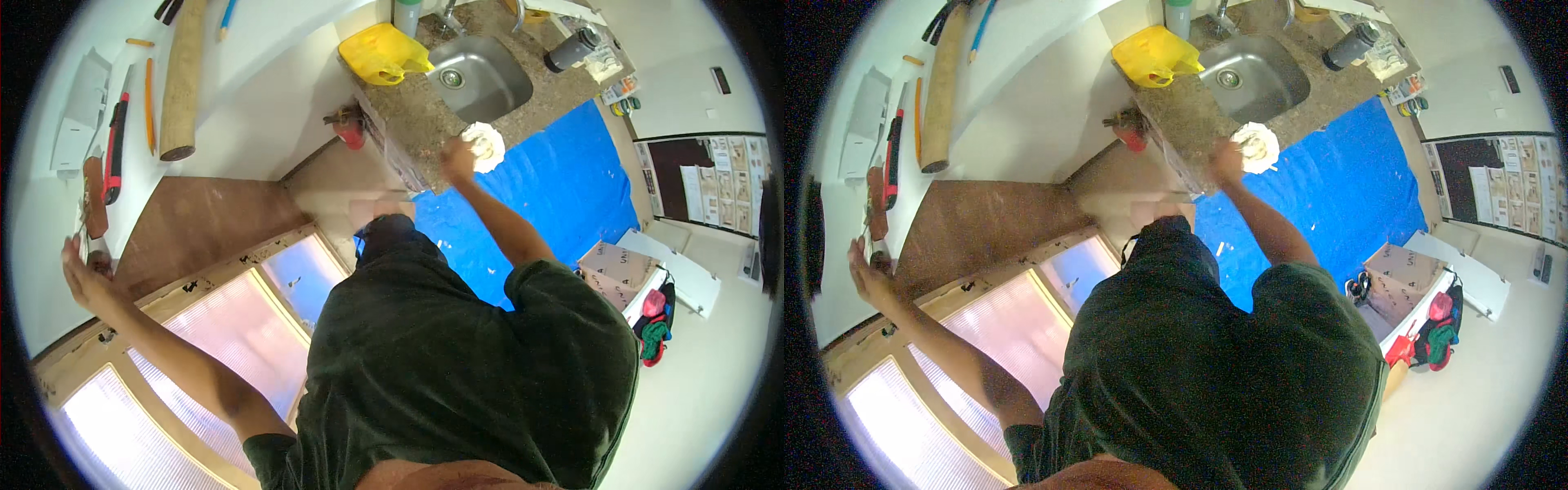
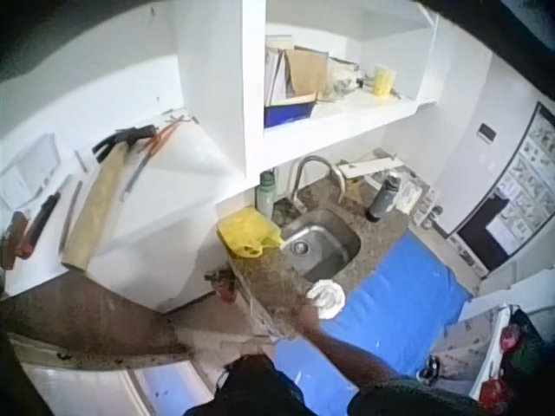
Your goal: The person cleans a door frame and translucent panel using a cloth, after sanding parts of the frame by hand with a sanding block.
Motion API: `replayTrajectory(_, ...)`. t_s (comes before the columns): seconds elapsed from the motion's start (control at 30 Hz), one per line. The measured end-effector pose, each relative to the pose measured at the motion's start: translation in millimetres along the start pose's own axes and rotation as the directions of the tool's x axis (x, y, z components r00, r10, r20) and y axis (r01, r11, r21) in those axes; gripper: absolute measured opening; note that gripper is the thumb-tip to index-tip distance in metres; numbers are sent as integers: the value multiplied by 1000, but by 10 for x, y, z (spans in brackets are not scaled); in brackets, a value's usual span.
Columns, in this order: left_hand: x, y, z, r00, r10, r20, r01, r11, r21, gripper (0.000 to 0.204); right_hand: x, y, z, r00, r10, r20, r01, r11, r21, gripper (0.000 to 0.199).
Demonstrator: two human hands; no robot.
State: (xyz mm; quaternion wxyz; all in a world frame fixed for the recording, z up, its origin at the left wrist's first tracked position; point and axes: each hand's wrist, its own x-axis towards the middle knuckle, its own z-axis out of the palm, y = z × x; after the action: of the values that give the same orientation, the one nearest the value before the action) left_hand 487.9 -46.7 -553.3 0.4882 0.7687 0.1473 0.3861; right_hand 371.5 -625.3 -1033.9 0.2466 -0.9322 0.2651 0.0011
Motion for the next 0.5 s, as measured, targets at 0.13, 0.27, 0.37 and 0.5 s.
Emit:
replayTrajectory(0.13,-166,-129,-331,992,69,-106,-83,987,-136,38,314,1004,42,980,192,45,-186,975,-120,120)
replayTrajectory(0.27,-52,-529,-602,994,42,-98,-54,990,-129,31,660,1299,351,980,197,0,-195,972,-131,69)
replayTrajectory(0.37,-194,-688,-889,993,53,-104,-60,996,-69,32,474,1147,271,959,191,-208,-173,980,103,27)
replayTrajectory(0.5,-734,-1076,-1186,994,56,-91,-65,993,-100,24,-22,194,115,781,90,618,-598,394,698,31)
